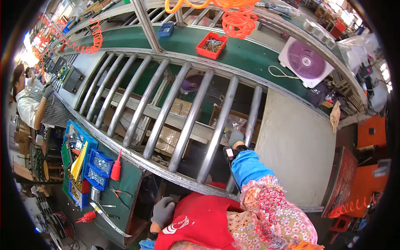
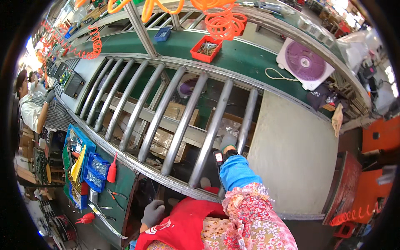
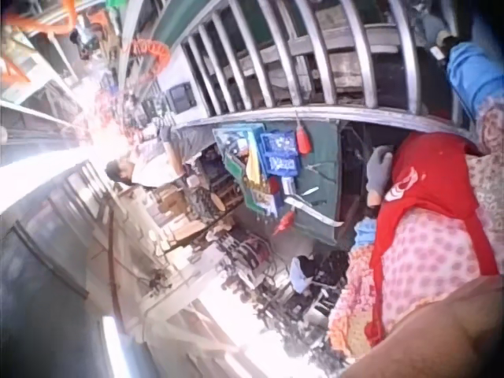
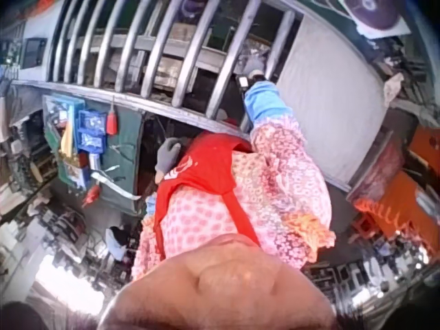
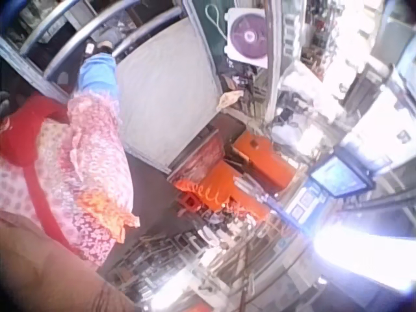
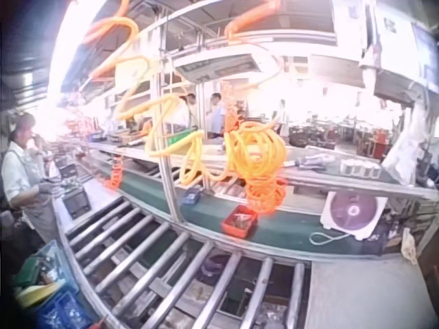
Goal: Inspecting circuit boards and using a squeeze bottle to apply liquid for assembly in an electronics factory.
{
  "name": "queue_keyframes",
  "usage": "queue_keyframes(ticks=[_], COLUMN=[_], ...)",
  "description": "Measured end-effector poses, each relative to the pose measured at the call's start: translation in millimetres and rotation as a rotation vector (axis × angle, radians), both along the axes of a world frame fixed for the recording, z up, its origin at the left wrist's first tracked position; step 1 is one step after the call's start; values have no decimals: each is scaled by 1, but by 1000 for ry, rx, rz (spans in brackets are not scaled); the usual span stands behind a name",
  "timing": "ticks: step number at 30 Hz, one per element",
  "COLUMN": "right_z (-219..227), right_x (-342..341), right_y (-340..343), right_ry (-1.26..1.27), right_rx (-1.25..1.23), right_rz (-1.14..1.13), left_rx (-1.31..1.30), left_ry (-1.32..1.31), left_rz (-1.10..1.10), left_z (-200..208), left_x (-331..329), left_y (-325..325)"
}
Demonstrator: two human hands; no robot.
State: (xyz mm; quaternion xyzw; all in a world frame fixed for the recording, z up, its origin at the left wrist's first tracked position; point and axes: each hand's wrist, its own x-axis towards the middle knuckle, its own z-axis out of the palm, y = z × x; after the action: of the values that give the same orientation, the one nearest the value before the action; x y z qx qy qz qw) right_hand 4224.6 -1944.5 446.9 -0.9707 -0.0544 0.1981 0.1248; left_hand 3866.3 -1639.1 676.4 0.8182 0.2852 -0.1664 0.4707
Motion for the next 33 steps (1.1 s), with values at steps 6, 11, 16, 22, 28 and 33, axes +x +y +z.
queue_keyframes(ticks=[6, 11, 16, 22, 28, 33], right_z=[-7, -7, 0, 71, 163, 186], right_x=[39, 51, 36, -23, -133, -219], right_y=[1, -7, -7, 9, -38, -90], right_ry=[156, 224, 126, 250, -299, -255], right_rx=[-159, -196, -218, 797, 615, 23], right_rz=[-81, -23, -103, -564, -312, -218], left_rx=[-29, -26, -8, -24, -30, -104], left_ry=[237, 316, 293, 246, 16, 76], left_rz=[179, 248, 189, 109, -159, -320], left_z=[23, 23, 12, 0, -28, -34], left_x=[-7, -10, -17, -11, 4, 43], left_y=[-25, -36, -38, -30, -5, -3])
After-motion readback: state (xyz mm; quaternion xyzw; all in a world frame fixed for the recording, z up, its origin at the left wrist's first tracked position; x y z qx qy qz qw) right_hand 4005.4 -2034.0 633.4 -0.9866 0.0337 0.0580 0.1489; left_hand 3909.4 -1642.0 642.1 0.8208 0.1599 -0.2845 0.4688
